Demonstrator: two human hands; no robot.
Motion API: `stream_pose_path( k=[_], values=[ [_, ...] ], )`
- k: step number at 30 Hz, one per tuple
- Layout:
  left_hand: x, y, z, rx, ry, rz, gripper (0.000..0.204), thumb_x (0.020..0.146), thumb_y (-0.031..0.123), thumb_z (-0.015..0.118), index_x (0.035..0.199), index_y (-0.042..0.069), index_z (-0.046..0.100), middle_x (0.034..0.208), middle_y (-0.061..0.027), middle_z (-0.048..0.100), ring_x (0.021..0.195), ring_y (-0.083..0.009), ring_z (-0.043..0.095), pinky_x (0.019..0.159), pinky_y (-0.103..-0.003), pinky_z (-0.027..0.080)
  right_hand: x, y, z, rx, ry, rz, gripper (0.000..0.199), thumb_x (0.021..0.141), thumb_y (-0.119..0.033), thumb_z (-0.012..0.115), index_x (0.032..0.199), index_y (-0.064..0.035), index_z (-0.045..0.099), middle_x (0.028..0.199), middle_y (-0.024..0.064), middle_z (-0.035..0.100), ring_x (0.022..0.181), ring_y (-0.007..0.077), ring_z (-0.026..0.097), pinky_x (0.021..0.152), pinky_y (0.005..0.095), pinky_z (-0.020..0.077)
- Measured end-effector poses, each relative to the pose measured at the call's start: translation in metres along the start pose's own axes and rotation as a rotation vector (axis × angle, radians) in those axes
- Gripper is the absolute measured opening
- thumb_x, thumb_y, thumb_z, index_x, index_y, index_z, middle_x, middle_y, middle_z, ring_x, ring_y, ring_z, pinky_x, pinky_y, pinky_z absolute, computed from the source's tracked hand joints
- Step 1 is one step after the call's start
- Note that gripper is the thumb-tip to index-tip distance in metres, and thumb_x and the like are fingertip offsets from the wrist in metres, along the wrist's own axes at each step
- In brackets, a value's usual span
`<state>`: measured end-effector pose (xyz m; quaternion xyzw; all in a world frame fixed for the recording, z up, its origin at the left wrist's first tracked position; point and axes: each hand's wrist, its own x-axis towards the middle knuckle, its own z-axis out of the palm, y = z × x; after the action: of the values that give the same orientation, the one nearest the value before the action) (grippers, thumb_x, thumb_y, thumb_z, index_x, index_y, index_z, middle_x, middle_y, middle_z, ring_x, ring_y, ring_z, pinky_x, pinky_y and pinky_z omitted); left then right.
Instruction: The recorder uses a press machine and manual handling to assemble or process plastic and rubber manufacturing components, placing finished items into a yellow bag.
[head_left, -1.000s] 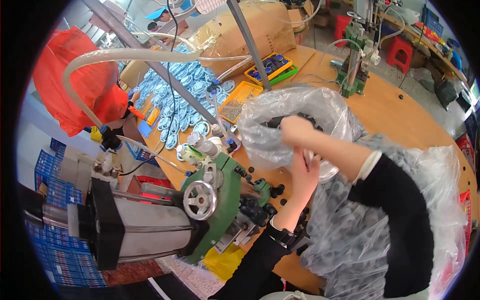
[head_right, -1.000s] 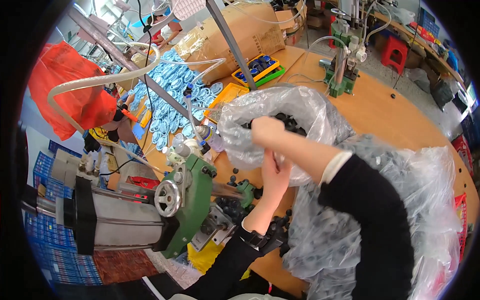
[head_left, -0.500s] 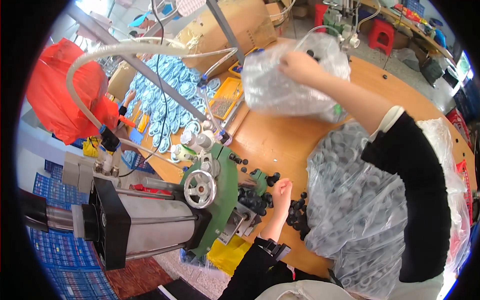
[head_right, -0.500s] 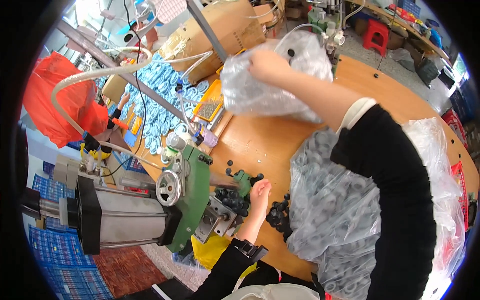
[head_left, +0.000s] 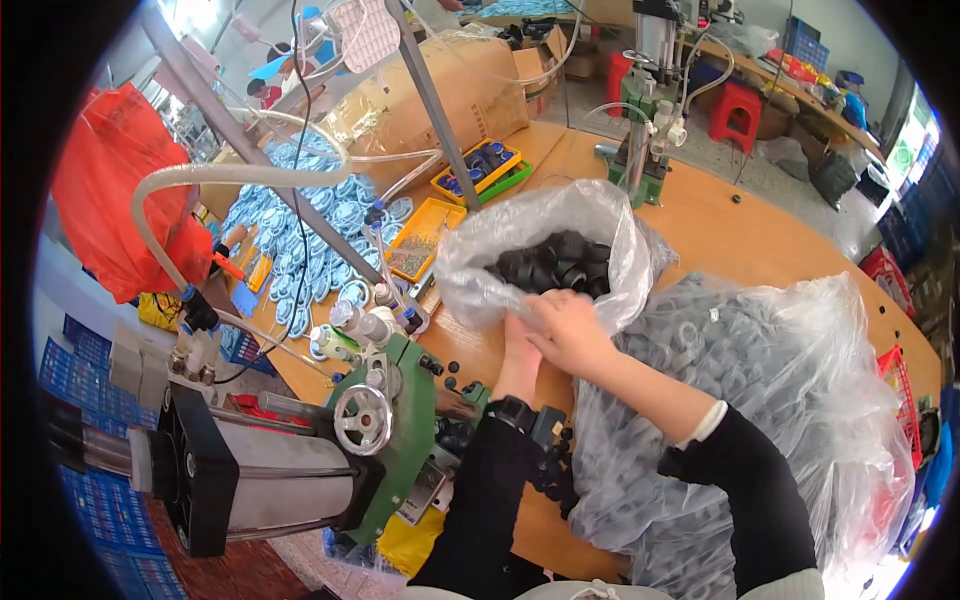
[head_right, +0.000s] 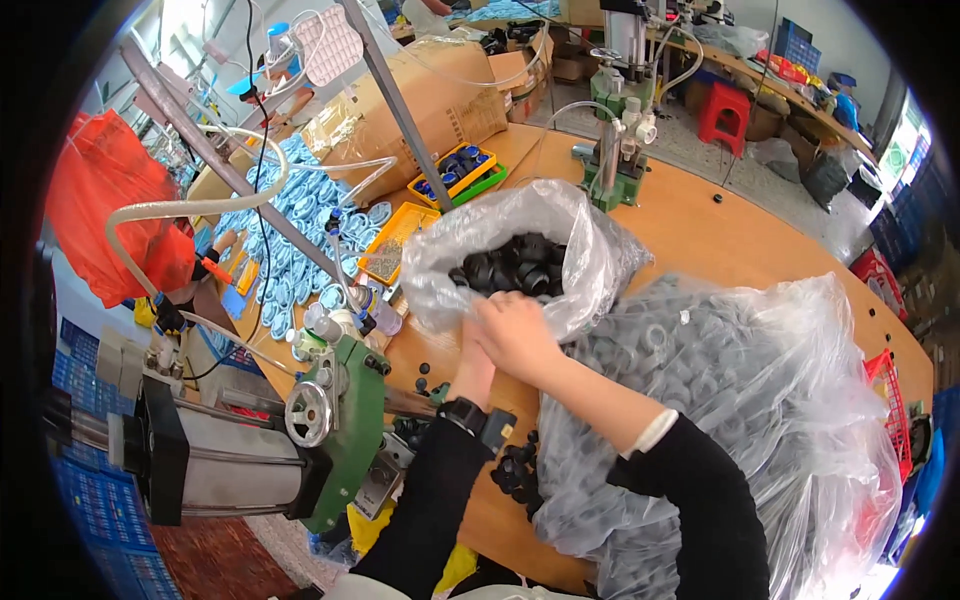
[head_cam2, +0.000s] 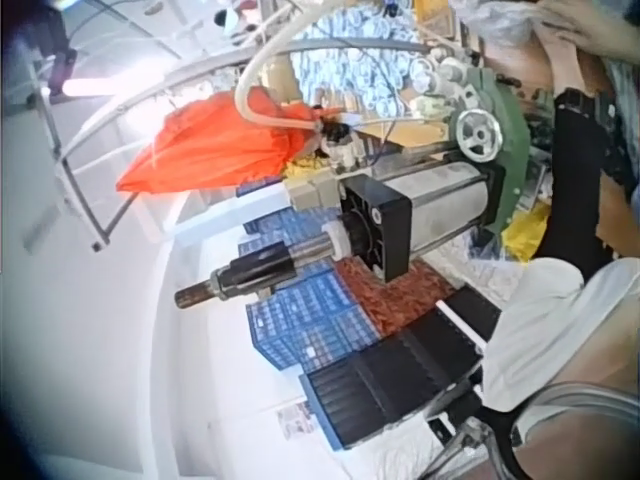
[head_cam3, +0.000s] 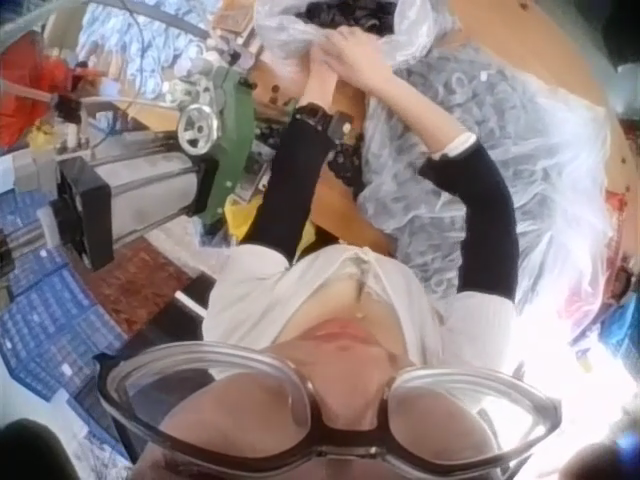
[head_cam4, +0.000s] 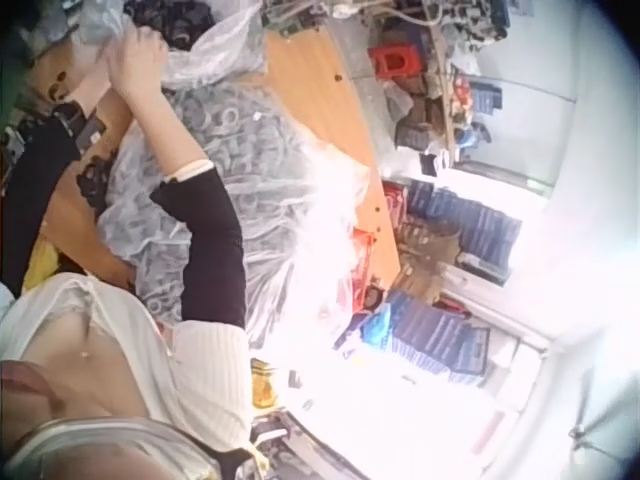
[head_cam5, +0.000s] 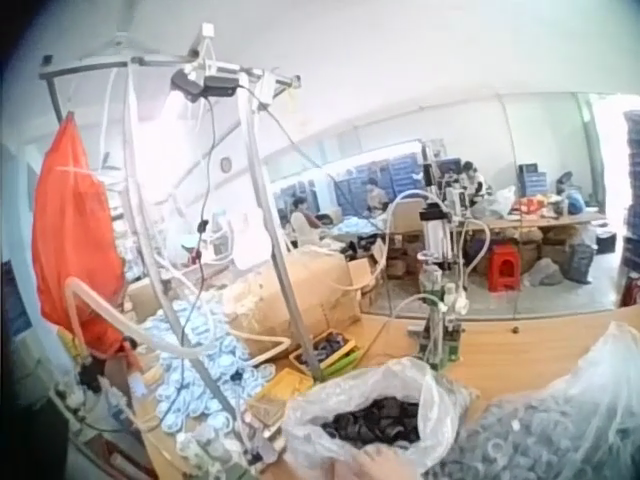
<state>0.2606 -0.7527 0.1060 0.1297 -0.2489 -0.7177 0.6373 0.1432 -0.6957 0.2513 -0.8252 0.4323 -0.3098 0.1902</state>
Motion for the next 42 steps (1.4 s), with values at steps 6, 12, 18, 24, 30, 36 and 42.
stream_pose_path(
  k=[6, 12, 18, 24, 30, 36, 42],
  values=[
    [0.043, 0.011, 0.006, 0.190, 0.423, -0.194, 0.041, 0.085, 0.033, 0.046, 0.120, 0.014, 0.038, 0.116, -0.0076, 0.045, 0.103, -0.0240, 0.048, 0.084, -0.042, 0.041, -0.078, 0.043, -0.014, -0.510, -0.098, -0.015, 0.083, 0.058, -0.024, 0.072, 0.129, -0.0364, 0.031, 0.140, 0.0115, 0.015, 0.129, 0.0365, 0.010, 0.099, 0.0574, 0.0141],
    [0.001, -0.009, -0.047, 0.186, 0.571, -0.131, 0.051, 0.083, 0.030, 0.053, 0.127, 0.019, 0.029, 0.121, -0.0058, 0.041, 0.107, -0.0220, 0.044, 0.086, -0.042, 0.039, -0.060, 0.097, 0.048, -0.361, -0.357, 0.246, 0.072, 0.063, -0.035, 0.069, 0.127, -0.0302, 0.037, 0.132, 0.0151, 0.030, 0.127, 0.0412, 0.013, 0.098, 0.0580, 0.0166],
    [-0.076, -0.038, 0.034, 0.501, 0.580, -0.272, 0.066, 0.082, 0.038, 0.054, 0.134, 0.013, 0.022, 0.136, -0.0050, 0.029, 0.123, -0.0187, 0.028, 0.093, -0.040, 0.030, 0.015, 0.157, 0.065, -0.418, -0.200, 0.361, 0.053, 0.071, -0.034, 0.063, 0.121, -0.0267, 0.045, 0.125, 0.0113, 0.040, 0.124, 0.0424, 0.019, 0.097, 0.0574, 0.0206],
    [-0.237, -0.021, 0.042, 0.618, 0.210, -0.687, 0.040, 0.087, 0.018, 0.049, 0.124, 0.002, 0.040, 0.117, -0.0082, 0.051, 0.106, -0.0149, 0.049, 0.089, -0.027, 0.038, -0.030, 0.101, 0.087, -0.500, -0.115, 0.409, 0.043, 0.070, -0.018, 0.060, 0.113, -0.0161, 0.051, 0.121, 0.0143, 0.041, 0.123, 0.0437, 0.020, 0.099, 0.0552, 0.0194],
    [-0.382, 0.054, 0.010, 0.907, 0.330, -0.767, 0.034, 0.086, 0.012, 0.051, 0.118, 0.001, 0.044, 0.113, -0.0083, 0.053, 0.102, -0.0137, 0.050, 0.088, -0.026, 0.038, -0.103, -0.023, 0.104, -0.012, -0.038, 0.312, 0.031, 0.067, -0.001, 0.056, 0.097, -0.0054, 0.054, 0.117, 0.0153, 0.043, 0.113, 0.0358, 0.036, 0.088, 0.0449, 0.0338],
    [-0.402, 0.063, 0.006, 0.851, 0.454, -0.633, 0.031, 0.086, 0.009, 0.050, 0.116, 0.001, 0.046, 0.111, -0.0108, 0.053, 0.102, -0.0168, 0.051, 0.089, -0.028, 0.037, -0.107, 0.031, 0.213, 0.039, -0.060, 0.305, 0.054, 0.070, -0.007, 0.059, 0.119, 0.0013, 0.039, 0.124, 0.0205, 0.037, 0.120, 0.0366, 0.030, 0.093, 0.0401, 0.0341],
    [-0.445, 0.079, 0.015, 0.849, 0.669, -0.663, 0.029, 0.086, 0.010, 0.049, 0.113, 0.001, 0.048, 0.108, -0.0112, 0.055, 0.098, -0.0186, 0.054, 0.083, -0.028, 0.041, -0.124, 0.042, 0.260, 0.133, 0.040, 0.315, 0.038, 0.066, -0.005, 0.060, 0.103, -0.0013, 0.052, 0.118, 0.0155, 0.047, 0.115, 0.0330, 0.038, 0.093, 0.0412, 0.0334]
  ],
)
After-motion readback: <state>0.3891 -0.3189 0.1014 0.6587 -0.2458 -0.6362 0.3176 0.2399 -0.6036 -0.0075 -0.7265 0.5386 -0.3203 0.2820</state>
